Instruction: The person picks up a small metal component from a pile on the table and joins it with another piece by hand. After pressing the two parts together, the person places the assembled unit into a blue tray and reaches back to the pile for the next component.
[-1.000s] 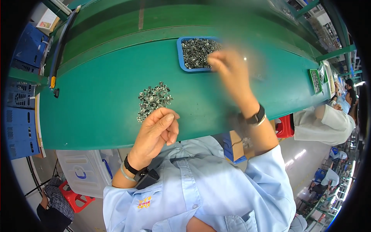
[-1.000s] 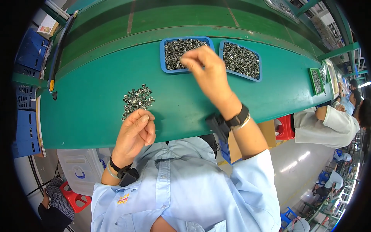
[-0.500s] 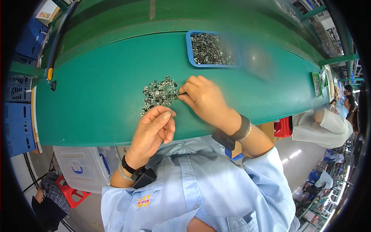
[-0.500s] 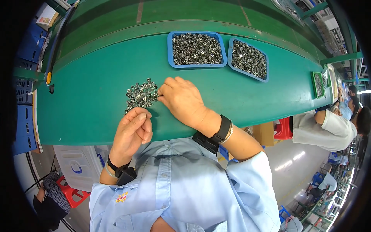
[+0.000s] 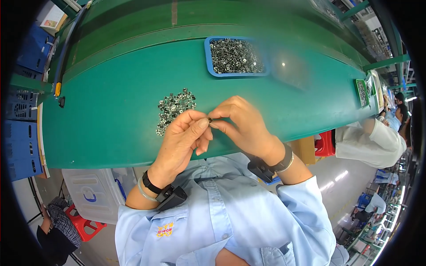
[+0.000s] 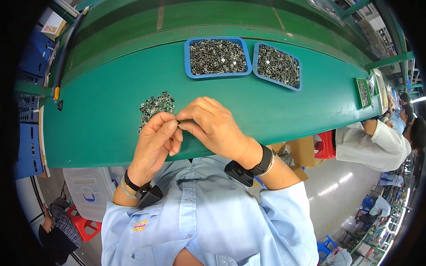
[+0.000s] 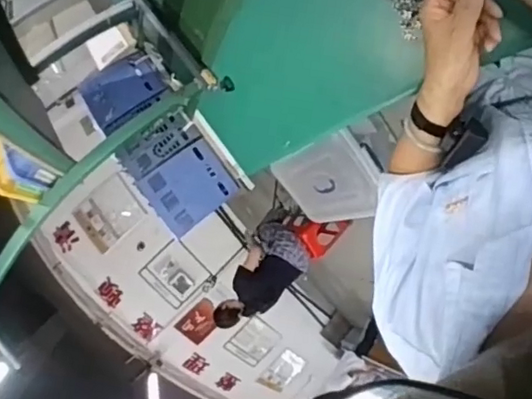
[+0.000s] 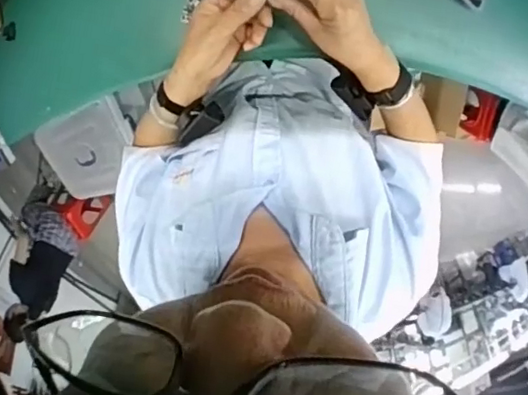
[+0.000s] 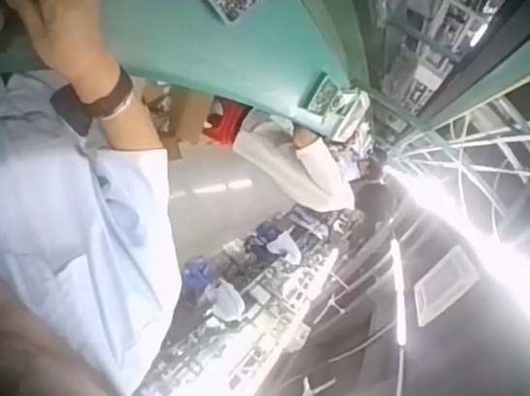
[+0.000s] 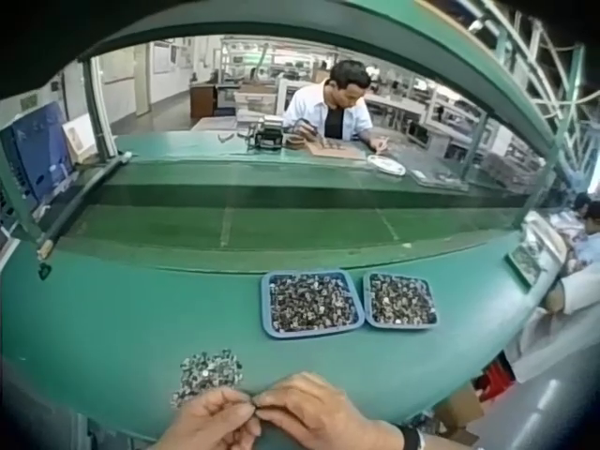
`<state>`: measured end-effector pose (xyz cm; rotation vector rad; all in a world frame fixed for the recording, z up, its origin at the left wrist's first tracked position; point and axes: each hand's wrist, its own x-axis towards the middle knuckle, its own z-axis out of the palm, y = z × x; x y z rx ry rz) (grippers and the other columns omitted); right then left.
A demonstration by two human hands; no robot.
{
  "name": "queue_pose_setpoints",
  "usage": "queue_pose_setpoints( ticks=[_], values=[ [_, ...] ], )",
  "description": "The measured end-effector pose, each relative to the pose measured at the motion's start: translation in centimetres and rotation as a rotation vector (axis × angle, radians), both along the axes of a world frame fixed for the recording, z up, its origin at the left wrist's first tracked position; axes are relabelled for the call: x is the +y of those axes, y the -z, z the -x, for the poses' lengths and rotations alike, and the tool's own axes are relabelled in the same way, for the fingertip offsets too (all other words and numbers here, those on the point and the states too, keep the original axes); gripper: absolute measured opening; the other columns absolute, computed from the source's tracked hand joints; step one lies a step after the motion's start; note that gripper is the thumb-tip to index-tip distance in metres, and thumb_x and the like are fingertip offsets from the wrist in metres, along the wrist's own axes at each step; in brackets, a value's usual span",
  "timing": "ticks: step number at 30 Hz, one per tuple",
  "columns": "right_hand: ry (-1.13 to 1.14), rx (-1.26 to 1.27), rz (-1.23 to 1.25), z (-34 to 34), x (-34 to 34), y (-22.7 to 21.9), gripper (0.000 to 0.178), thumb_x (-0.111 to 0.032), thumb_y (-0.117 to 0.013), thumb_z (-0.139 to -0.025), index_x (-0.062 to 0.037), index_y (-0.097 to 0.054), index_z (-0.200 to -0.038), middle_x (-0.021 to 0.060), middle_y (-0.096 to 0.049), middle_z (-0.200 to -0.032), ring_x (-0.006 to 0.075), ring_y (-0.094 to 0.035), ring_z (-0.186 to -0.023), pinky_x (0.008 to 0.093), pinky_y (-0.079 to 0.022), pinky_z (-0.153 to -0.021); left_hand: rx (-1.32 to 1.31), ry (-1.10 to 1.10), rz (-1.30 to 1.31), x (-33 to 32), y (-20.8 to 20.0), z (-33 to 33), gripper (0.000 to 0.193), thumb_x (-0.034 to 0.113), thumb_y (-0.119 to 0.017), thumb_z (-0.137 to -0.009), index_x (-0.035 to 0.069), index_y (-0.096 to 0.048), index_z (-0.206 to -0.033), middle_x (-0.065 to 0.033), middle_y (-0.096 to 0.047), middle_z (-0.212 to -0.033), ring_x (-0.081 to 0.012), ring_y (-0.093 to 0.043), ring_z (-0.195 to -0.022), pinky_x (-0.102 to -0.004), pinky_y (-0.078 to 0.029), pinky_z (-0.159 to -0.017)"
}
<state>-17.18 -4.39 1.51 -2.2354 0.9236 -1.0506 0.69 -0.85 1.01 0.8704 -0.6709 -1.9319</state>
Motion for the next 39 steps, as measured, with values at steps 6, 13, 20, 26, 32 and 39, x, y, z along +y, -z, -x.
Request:
queue_pose_setpoints(
  ticks=[6,13,20,26,32,39],
  values=[
    [0.005,-0.053,-0.004,0.8,0.2,0.2,0.022,-0.003,-0.070,-0.072,-0.0078,-0.060,-0.091,0.0052,-0.060,-0.086,0.0235,-0.058,-0.079,0.0337,-0.046,-0.067,0.000,0.003,0.017,0.0,-0.4,0.7,0.016,0.019,-0.052,-0.094,0.003,-0.054,-0.097,-0.0038,-0.059,-0.073,-0.0076,-0.051,-0.054,-0.0201,-0.039,-0.046],
    [0.067,-0.014,0.064,1.1,0.2,0.1,0.023,-0.004,-0.071,-0.071,-0.0087,-0.061,-0.091,0.0046,-0.059,-0.084,0.0230,-0.058,-0.078,0.0333,-0.046,-0.065,-0.013,-0.013,0.043,-0.2,0.1,1.1,0.015,0.018,-0.054,-0.093,0.003,-0.055,-0.098,-0.0040,-0.059,-0.073,-0.0081,-0.052,-0.055,-0.0199,-0.039,-0.045],
    [0.124,-0.041,0.092,0.7,0.6,0.0,0.022,-0.003,-0.071,-0.071,-0.0088,-0.061,-0.090,0.0052,-0.060,-0.085,0.0231,-0.057,-0.079,0.0330,-0.047,-0.065,-0.075,-0.074,0.114,0.0,-0.1,1.4,0.016,0.018,-0.054,-0.093,0.003,-0.055,-0.098,-0.0052,-0.060,-0.076,-0.0087,-0.053,-0.056,-0.0201,-0.039,-0.045],
    [0.133,-0.140,0.074,0.3,0.8,0.4,0.021,-0.002,-0.071,-0.071,-0.0091,-0.063,-0.089,0.0049,-0.060,-0.087,0.0221,-0.057,-0.082,0.0322,-0.047,-0.068,0.048,-0.056,0.053,-0.2,-1.1,1.5,0.017,0.019,-0.055,-0.093,0.003,-0.055,-0.096,-0.0061,-0.061,-0.078,-0.0099,-0.052,-0.055,-0.0212,-0.039,-0.045],
    [0.160,-0.167,0.025,0.0,1.5,0.5,0.021,-0.001,-0.071,-0.071,-0.0088,-0.064,-0.089,0.0050,-0.060,-0.091,0.0211,-0.057,-0.085,0.0306,-0.047,-0.070,0.179,-0.029,0.029,-0.3,0.1,1.4,0.016,0.020,-0.057,-0.092,0.004,-0.054,-0.093,-0.0064,-0.061,-0.077,-0.0109,-0.050,-0.054,-0.0213,-0.037,-0.045],
    [0.139,-0.253,-0.030,-0.4,2.3,0.9,0.020,-0.001,-0.069,-0.073,-0.0086,-0.064,-0.090,0.0048,-0.060,-0.091,0.0200,-0.057,-0.085,0.0301,-0.047,-0.071,0.276,-0.029,0.014,-0.1,0.6,1.6,0.015,0.019,-0.057,-0.091,0.005,-0.052,-0.089,-0.0058,-0.061,-0.076,-0.0108,-0.050,-0.053,-0.0214,-0.035,-0.045]
  ],
)
